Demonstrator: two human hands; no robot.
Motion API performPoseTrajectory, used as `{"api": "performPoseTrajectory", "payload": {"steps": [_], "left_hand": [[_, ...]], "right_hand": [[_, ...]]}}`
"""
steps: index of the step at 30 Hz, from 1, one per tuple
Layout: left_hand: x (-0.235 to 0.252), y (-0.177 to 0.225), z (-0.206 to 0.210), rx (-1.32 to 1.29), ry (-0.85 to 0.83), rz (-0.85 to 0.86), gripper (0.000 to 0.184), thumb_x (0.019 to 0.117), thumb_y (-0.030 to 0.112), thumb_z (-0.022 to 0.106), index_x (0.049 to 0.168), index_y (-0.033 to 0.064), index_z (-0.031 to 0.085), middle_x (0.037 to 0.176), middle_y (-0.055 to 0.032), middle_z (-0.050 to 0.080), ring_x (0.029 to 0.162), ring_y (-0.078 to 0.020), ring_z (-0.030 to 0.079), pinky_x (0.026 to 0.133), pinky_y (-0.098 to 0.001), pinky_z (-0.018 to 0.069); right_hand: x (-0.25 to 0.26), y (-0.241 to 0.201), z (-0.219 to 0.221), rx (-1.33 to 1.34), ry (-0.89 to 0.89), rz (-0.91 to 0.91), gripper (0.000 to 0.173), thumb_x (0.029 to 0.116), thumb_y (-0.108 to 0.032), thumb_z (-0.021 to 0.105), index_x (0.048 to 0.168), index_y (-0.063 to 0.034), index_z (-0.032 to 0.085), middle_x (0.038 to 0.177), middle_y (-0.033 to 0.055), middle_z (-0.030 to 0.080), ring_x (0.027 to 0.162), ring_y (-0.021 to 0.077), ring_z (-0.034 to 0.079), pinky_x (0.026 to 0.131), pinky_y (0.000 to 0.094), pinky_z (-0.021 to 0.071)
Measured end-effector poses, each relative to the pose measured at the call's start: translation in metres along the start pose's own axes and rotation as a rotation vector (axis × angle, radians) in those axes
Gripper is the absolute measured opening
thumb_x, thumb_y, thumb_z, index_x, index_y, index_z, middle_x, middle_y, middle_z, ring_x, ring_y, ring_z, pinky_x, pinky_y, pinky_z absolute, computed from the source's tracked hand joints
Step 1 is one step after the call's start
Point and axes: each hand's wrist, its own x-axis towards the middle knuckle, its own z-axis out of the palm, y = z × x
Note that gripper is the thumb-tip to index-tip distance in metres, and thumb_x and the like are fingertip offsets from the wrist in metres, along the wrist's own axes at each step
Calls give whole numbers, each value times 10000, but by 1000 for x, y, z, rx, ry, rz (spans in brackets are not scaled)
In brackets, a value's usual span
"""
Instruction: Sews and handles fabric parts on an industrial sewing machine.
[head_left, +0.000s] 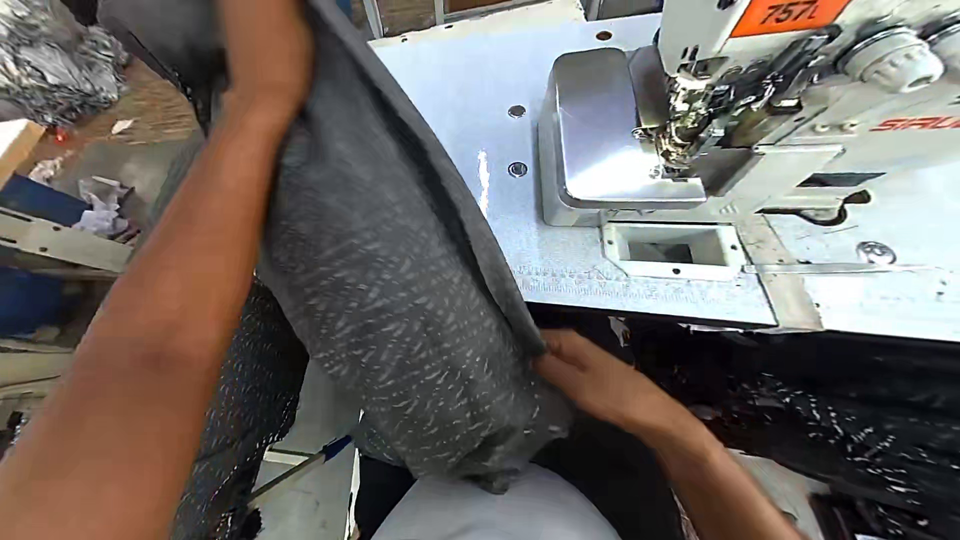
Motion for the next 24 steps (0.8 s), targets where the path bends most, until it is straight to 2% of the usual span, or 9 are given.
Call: {"api": "performPoseTrajectory", "payload": {"steps": [2,3,5,7,12,15,19,21,24], "left_hand": [[6,22,53,22,-351,329,304,1048,118,500,1307,-2,606,1411,-271,541,1323,-464,526,1087,-639,438],[-3,29,81,-30,-476,388,361,1047,168,543,1363,-3,584,1484,-283,487,1405,-470,446,1143,-654,365],[-36,37,131,-149,-587,352,476,1068,272,506,1457,-3,505,1581,-280,382,1493,-456,332,1194,-659,286],[-58,38,157,-272,-507,246,520,1095,339,395,1500,25,478,1606,-252,366,1510,-420,324,1217,-628,262],[-73,51,125,-335,-173,265,377,1019,154,537,1364,13,598,1467,-231,523,1368,-390,502,1148,-531,405],[-114,91,68,-472,-343,120,415,1056,261,538,1381,5,548,1229,-167,664,1064,-273,680,934,-473,571],[-165,123,32,-401,-714,9,646,871,479,796,1290,17,628,1200,-182,647,1029,-340,672,892,-581,562],[-179,124,39,-408,-662,24,433,892,423,791,1132,72,712,1078,-123,664,966,-296,668,840,-548,568],[-207,118,56,-547,-354,97,198,968,311,710,947,119,752,965,-39,698,929,-208,667,822,-444,560]], "right_hand": [[-20,34,2,-262,40,102,224,969,-266,537,904,-125,699,721,-2,643,651,129,634,601,398,541],[-32,40,4,-414,90,148,253,971,-295,544,905,-108,701,708,34,631,651,192,634,597,464,529],[-47,39,6,-733,304,163,268,956,-339,587,923,-116,734,688,84,660,646,298,678,573,569,543],[-40,21,-3,-879,529,60,262,964,-361,599,993,-145,744,708,57,680,633,282,686,549,554,549],[28,-23,-17,-895,717,-183,322,1015,-349,569,1067,-70,722,837,94,697,687,282,682,567,508,540],[63,-34,-16,-920,736,-172,319,1011,-346,576,1044,-72,735,887,140,709,728,346,696,560,549,531],[99,-47,-15,-1022,696,-83,263,1009,-287,607,1034,-41,698,920,196,674,738,403,683,549,560,516],[107,-47,-12,-1050,686,-102,224,1017,-233,589,973,-32,676,889,188,662,746,398,681,550,547,514],[103,-37,-8,-1061,749,-184,248,1038,-213,542,932,-12,639,862,188,639,762,384,681,546,513,514]]}}
